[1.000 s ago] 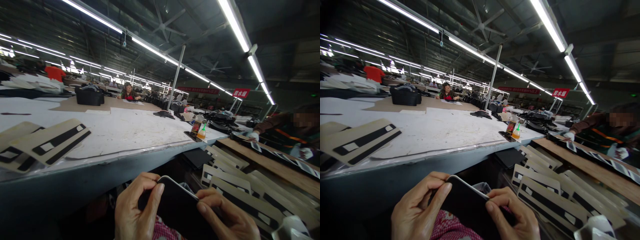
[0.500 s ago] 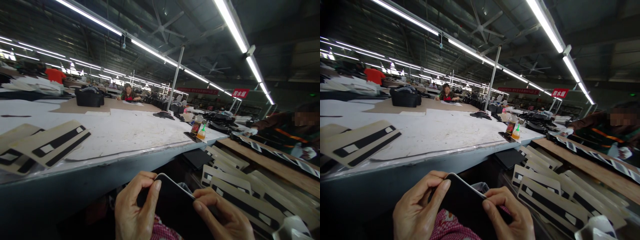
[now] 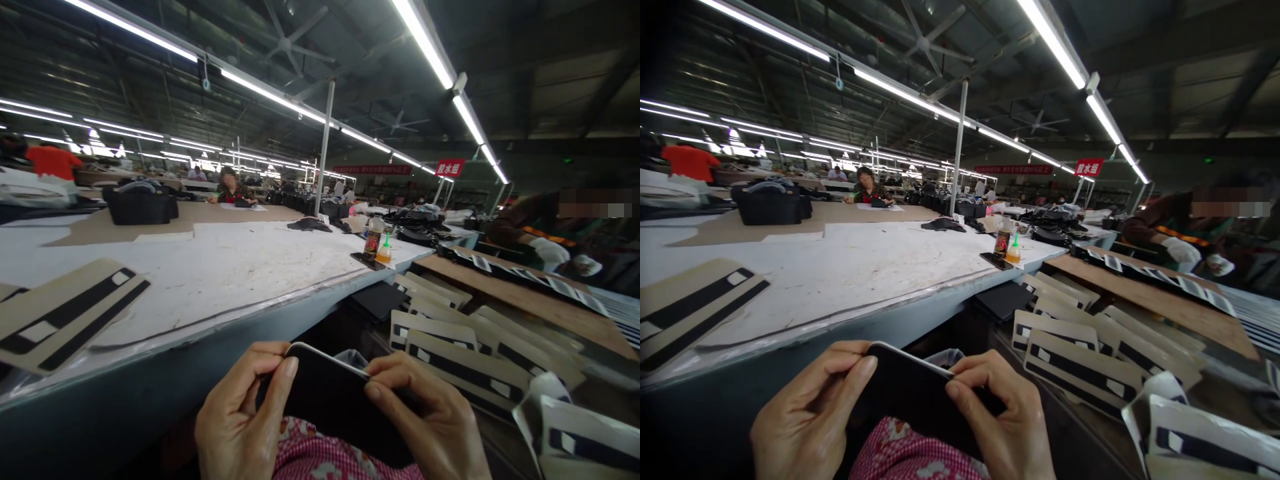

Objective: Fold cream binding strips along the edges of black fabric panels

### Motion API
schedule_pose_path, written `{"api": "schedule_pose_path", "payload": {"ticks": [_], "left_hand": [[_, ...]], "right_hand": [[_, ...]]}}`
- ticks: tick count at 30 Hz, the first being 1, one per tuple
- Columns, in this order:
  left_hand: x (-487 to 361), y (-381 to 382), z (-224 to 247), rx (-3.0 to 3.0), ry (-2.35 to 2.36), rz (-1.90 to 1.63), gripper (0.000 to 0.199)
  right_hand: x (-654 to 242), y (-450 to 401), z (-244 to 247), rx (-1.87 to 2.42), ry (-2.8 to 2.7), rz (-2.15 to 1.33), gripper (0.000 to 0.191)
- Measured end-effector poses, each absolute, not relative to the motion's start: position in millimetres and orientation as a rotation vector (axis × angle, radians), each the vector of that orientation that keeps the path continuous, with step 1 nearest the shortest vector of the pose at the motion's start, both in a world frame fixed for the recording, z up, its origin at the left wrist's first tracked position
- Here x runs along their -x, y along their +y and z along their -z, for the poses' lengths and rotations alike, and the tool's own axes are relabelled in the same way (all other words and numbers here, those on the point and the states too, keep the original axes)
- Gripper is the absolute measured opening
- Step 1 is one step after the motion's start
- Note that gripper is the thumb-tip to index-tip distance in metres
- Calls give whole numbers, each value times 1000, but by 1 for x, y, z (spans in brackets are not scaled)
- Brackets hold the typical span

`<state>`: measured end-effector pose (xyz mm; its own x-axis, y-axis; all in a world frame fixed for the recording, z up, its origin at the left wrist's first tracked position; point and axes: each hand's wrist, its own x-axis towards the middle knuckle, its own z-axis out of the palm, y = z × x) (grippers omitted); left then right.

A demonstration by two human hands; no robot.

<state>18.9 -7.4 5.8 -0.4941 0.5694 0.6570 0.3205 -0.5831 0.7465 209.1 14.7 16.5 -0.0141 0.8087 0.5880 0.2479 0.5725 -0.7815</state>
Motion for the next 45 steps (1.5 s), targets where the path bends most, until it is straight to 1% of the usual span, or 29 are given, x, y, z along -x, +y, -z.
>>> {"api": "schedule_pose_path", "payload": {"ticks": [3, 10, 13, 19, 24, 29, 32, 33, 34, 37, 40, 45], "left_hand": [[-17, -6, -4, -1571, 1338, -2172, 17], [-18, -3, -2, -1489, 1263, -2186, 16], [-22, -1, -5, -1490, 1243, -2150, 18], [-36, -1, -12, -1230, 1225, -2190, 23], [-34, -2, -12, -1264, 1295, -2158, 25], [-24, 0, -6, -1406, 1260, -2186, 21], [-23, -1, -5, -1313, 1348, -2206, 10], [-22, -2, -5, -1313, 1400, -2190, 11], [-22, -3, -6, -1348, 1442, -2172, 17], [-18, -5, -8, -1612, 1437, -2124, 26], [-14, -7, -10, -1737, 1349, -2091, 26], [-20, -8, -10, -1644, 1272, -2157, 24]], "right_hand": [[-212, 17, -15, 880, -1631, -535, 18], [-209, 17, -13, 894, -1560, -559, 20], [-208, 15, -15, 948, -1524, -598, 20], [-209, 16, -16, 1001, -1499, -602, 20], [-209, 14, -17, 1007, -1510, -593, 21], [-209, 13, -18, 1003, -1504, -559, 23], [-210, 13, -18, 1010, -1499, -558, 23], [-211, 13, -18, 1013, -1500, -560, 24], [-212, 13, -18, 1016, -1503, -560, 24], [-213, 13, -19, 1024, -1516, -561, 24], [-214, 13, -20, 1035, -1524, -556, 26], [-214, 13, -20, 1061, -1522, -555, 29]]}}
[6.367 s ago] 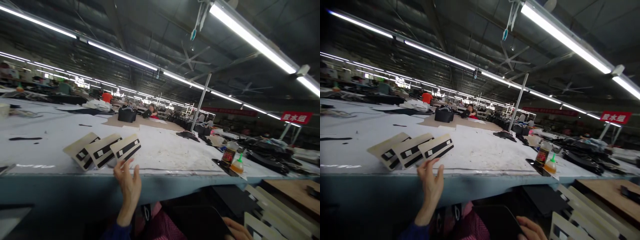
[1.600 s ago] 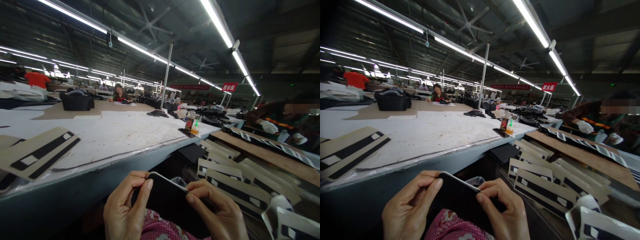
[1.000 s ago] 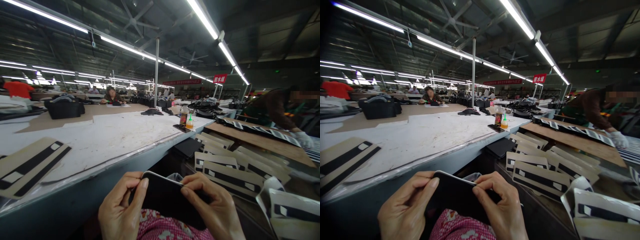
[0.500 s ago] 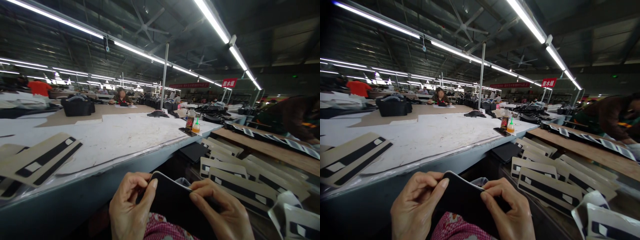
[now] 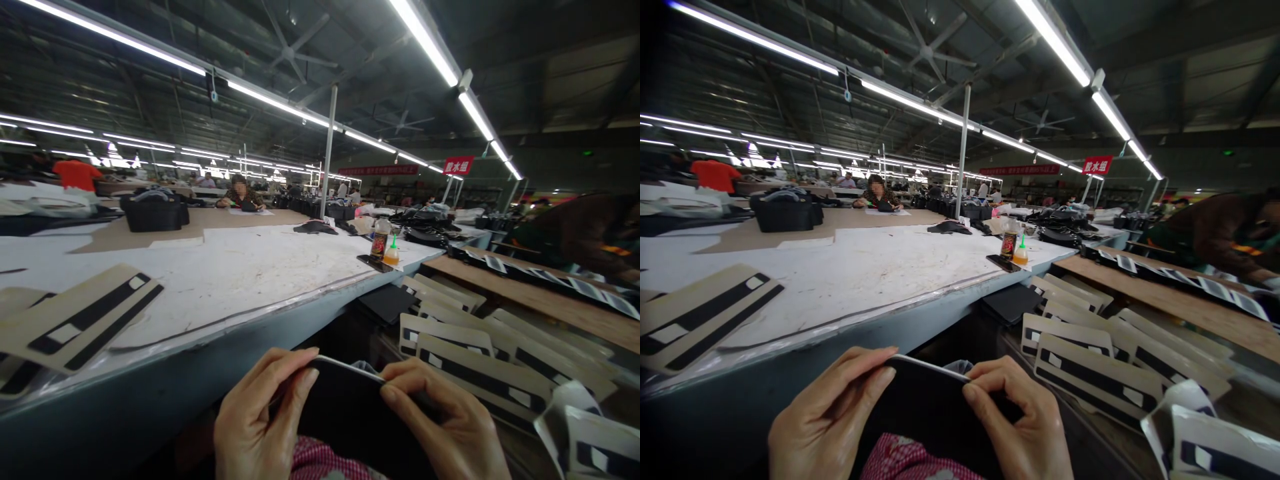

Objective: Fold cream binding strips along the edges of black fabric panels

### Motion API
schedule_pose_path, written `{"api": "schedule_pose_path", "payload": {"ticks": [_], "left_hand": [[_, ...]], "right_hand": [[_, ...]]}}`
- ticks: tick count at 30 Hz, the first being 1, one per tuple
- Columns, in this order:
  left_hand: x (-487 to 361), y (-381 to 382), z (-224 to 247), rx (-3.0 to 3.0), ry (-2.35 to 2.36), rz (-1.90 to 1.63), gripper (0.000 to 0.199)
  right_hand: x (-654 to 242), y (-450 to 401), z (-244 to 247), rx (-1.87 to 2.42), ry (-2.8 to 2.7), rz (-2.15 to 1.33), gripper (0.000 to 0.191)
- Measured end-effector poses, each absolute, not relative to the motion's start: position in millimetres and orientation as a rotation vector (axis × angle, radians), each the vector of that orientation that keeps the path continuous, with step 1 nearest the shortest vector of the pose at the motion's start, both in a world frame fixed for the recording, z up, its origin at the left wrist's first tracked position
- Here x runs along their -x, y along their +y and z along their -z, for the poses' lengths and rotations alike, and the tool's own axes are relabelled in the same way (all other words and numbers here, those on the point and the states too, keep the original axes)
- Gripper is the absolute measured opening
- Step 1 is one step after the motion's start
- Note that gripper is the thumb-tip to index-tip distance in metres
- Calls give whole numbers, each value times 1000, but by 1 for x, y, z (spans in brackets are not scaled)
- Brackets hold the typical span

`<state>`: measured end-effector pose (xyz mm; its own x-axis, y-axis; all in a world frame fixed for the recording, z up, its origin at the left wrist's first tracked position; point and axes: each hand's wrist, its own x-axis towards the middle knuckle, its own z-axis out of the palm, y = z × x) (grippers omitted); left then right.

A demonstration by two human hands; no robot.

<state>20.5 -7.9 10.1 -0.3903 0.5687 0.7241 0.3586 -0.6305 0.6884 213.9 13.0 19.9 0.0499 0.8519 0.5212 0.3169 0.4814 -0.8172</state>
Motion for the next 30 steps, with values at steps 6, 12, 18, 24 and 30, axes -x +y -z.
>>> {"api": "schedule_pose_path", "payload": {"ticks": [6, 12, 18, 24, 30], "left_hand": [[-34, -10, -3, -1550, 1355, -2255, 23], [-22, -7, 6, -1691, 1492, -2194, 22], [-20, -2, 2, -1844, 1483, -2153, 15], [-23, 3, 8, -1777, 1549, -2201, 9], [-20, 2, 14, -2105, 1603, -2127, 26]], "right_hand": [[-215, 14, -19, 1087, -1519, -574, 27], [-216, 16, -18, 1107, -1479, -593, 29], [-213, 17, -18, 1095, -1449, -617, 30], [-212, 17, -17, 1111, -1383, -627, 25], [-214, 20, -12, 1151, -1333, -623, 24]]}}
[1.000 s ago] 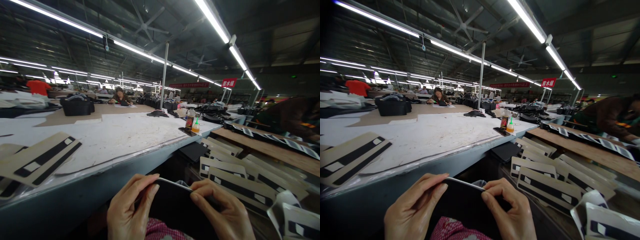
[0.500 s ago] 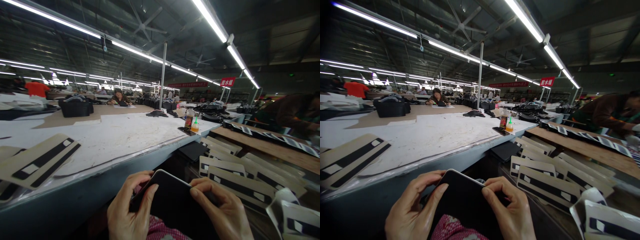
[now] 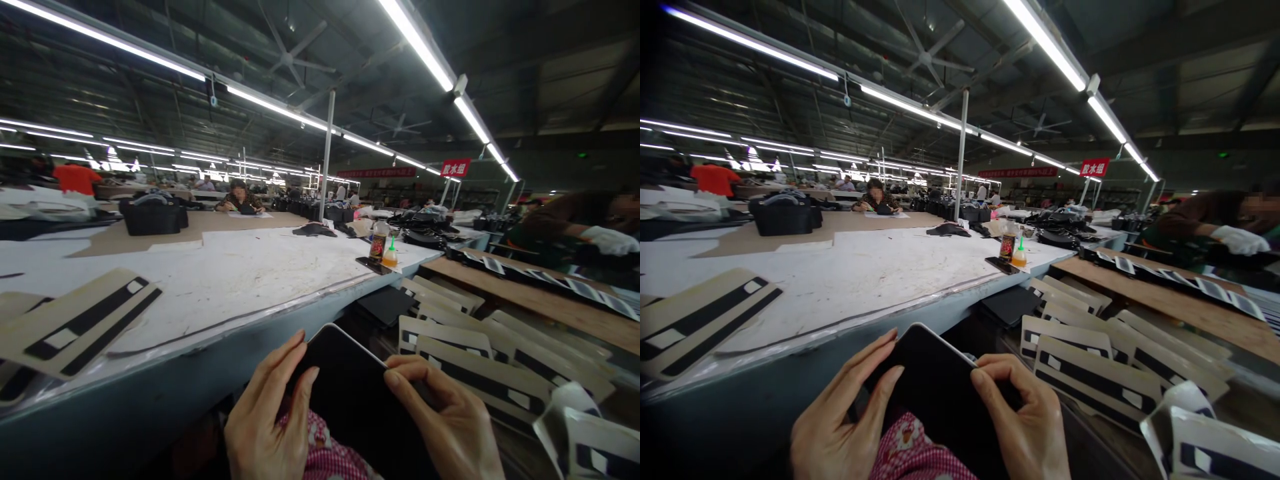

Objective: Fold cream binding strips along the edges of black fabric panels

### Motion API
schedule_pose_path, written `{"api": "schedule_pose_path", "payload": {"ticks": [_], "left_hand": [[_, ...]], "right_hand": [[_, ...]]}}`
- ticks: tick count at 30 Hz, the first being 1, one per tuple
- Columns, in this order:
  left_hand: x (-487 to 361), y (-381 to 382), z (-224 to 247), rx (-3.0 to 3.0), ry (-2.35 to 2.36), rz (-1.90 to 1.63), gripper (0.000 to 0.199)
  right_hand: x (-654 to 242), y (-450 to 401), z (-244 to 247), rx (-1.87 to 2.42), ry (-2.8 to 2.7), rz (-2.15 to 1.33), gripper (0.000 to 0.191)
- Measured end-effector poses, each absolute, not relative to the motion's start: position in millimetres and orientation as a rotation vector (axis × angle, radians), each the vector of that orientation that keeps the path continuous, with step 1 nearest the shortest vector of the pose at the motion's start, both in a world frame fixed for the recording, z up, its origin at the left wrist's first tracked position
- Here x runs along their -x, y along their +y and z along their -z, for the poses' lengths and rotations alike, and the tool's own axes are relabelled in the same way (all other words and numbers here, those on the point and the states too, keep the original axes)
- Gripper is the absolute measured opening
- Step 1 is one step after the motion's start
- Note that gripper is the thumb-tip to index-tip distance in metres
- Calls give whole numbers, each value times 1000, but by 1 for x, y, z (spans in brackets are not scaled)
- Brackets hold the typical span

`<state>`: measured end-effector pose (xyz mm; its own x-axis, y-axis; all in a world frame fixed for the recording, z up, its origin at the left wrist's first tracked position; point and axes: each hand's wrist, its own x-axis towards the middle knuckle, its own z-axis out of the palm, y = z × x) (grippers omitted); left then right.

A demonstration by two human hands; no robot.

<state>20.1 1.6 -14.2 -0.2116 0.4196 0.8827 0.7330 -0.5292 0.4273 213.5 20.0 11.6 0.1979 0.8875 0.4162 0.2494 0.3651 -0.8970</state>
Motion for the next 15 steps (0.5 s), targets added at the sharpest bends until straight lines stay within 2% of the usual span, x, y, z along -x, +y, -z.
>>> {"api": "schedule_pose_path", "payload": {"ticks": [5, 11, 15], "left_hand": [[-25, 6, 18, 1748, -1241, 1844, 35], [-28, 9, 10, 1718, -1382, 2069, 7], [-23, 10, -2, 1819, -1495, 2135, 6]], "right_hand": [[-213, 22, -9, 1149, -1315, -626, 24], [-211, 21, -10, 1117, -1341, -618, 23], [-212, 19, -9, 1102, -1385, -602, 22]]}}
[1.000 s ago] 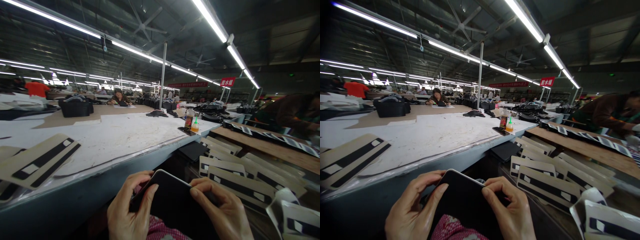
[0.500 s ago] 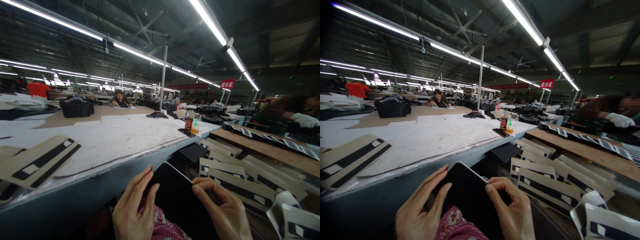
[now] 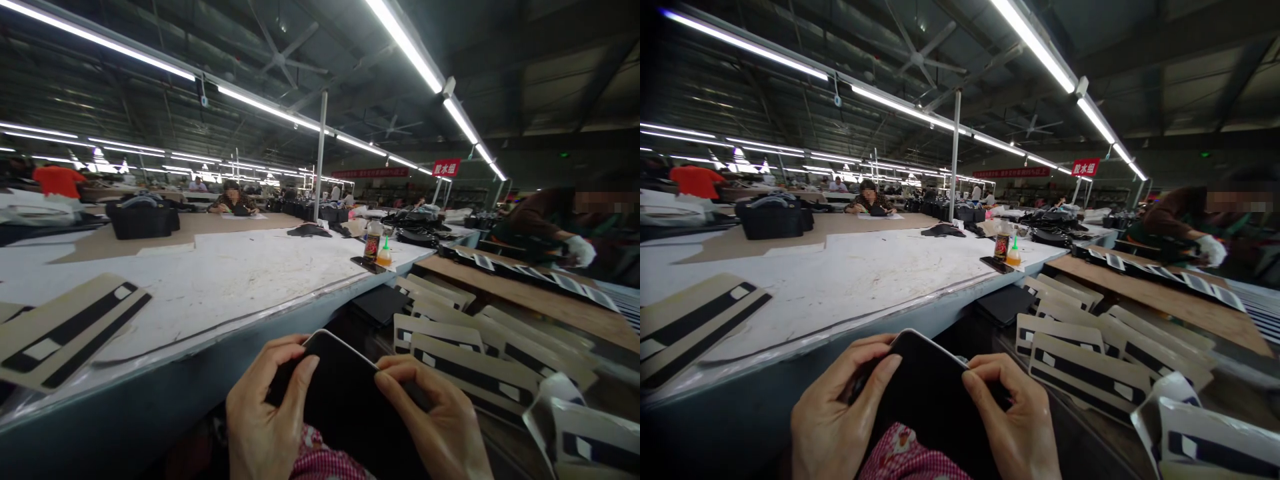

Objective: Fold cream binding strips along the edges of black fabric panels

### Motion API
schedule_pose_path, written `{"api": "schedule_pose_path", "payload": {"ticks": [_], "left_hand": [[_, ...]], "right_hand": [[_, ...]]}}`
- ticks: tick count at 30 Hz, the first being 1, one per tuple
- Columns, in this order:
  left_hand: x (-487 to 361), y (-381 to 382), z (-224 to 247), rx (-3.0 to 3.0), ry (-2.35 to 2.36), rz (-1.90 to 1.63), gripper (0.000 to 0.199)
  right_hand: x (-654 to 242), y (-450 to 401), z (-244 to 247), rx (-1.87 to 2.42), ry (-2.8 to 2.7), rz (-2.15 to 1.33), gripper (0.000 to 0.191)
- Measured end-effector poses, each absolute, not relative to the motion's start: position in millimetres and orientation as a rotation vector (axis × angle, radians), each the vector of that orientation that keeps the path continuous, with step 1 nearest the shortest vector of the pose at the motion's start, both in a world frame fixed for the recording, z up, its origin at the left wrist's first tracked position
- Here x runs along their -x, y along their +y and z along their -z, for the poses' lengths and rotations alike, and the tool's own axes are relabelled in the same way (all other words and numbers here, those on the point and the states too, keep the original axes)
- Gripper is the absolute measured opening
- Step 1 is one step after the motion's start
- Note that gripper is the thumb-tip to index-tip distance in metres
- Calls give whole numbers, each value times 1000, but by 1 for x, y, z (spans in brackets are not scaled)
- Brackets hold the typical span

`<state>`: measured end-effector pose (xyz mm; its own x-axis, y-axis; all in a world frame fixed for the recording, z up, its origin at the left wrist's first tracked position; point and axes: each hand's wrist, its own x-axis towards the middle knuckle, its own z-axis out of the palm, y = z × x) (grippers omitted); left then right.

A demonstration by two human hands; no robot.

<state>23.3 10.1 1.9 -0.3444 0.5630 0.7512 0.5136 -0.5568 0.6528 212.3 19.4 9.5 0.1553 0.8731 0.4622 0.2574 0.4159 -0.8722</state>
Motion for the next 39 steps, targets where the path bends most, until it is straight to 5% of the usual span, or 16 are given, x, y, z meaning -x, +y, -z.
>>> {"api": "schedule_pose_path", "payload": {"ticks": [23, 39], "left_hand": [[-31, 5, -9, -1852, 1540, -2367, 15], [-23, 2, -17, -1787, 1396, -2240, 20]], "right_hand": [[-212, 11, -12, 982, -1480, -551, 20], [-212, 12, -14, 984, -1480, -571, 22]]}}
